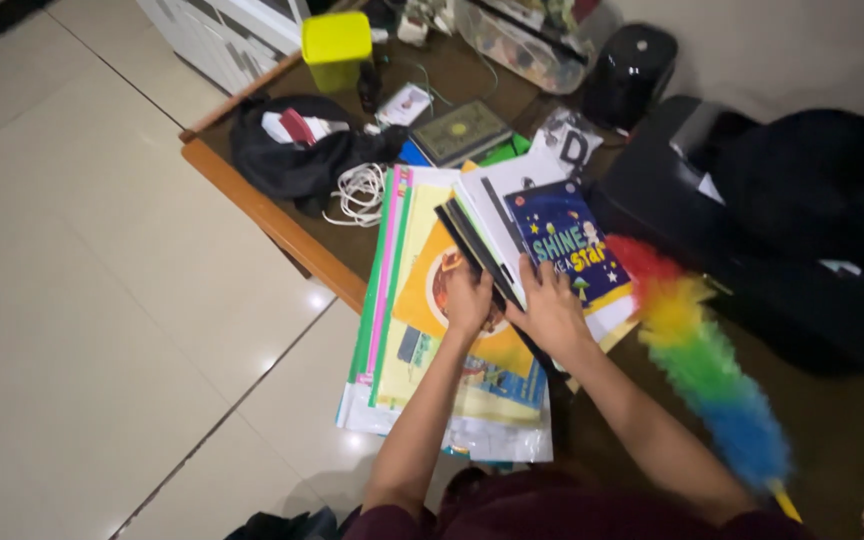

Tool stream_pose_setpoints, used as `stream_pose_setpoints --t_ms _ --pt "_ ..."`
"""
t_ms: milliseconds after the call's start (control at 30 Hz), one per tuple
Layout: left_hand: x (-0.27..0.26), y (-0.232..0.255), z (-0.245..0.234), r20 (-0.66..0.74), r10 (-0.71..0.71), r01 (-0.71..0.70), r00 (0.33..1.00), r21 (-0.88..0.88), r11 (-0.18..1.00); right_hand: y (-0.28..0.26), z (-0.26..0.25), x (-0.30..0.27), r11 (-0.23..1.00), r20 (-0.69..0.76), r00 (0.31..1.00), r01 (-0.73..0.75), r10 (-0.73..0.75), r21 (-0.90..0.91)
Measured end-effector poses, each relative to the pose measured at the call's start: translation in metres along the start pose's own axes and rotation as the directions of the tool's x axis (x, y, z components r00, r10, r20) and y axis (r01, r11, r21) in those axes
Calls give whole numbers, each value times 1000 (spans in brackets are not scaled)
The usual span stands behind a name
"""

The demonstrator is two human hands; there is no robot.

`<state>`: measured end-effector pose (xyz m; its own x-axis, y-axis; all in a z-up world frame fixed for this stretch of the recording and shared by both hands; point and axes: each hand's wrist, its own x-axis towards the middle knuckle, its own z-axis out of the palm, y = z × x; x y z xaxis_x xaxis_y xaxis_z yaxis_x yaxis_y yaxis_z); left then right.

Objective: The recorder is dusting and organizing various items on a desk, including books, documents, and bags.

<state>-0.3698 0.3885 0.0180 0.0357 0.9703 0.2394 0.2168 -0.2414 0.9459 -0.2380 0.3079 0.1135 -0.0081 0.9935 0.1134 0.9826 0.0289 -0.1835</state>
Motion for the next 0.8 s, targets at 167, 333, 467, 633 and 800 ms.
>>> stream_pose_setpoints --t_ms 167,333,467,633,800 --pt "-6 26 -2 -22 79 -78 997 42 996 11 -5 -4 997 -61 998 -2 7 79" --pt "-16 61 -14 45 17 -15 999 -45 999 22 -14 -8 975 -107 993 70 -48 213" --pt "-25 80 -24 83 -100 111 992 -140 984 24 -21 -12 959 -92 996 24 3 283" --pt "-39 105 -41 126 -214 239 969 -235 942 27 -20 -15 935 -128 992 41 5 352" --pt "-52 122 -55 146 -204 237 968 -265 935 29 -18 -18 919 -82 993 -41 80 392"
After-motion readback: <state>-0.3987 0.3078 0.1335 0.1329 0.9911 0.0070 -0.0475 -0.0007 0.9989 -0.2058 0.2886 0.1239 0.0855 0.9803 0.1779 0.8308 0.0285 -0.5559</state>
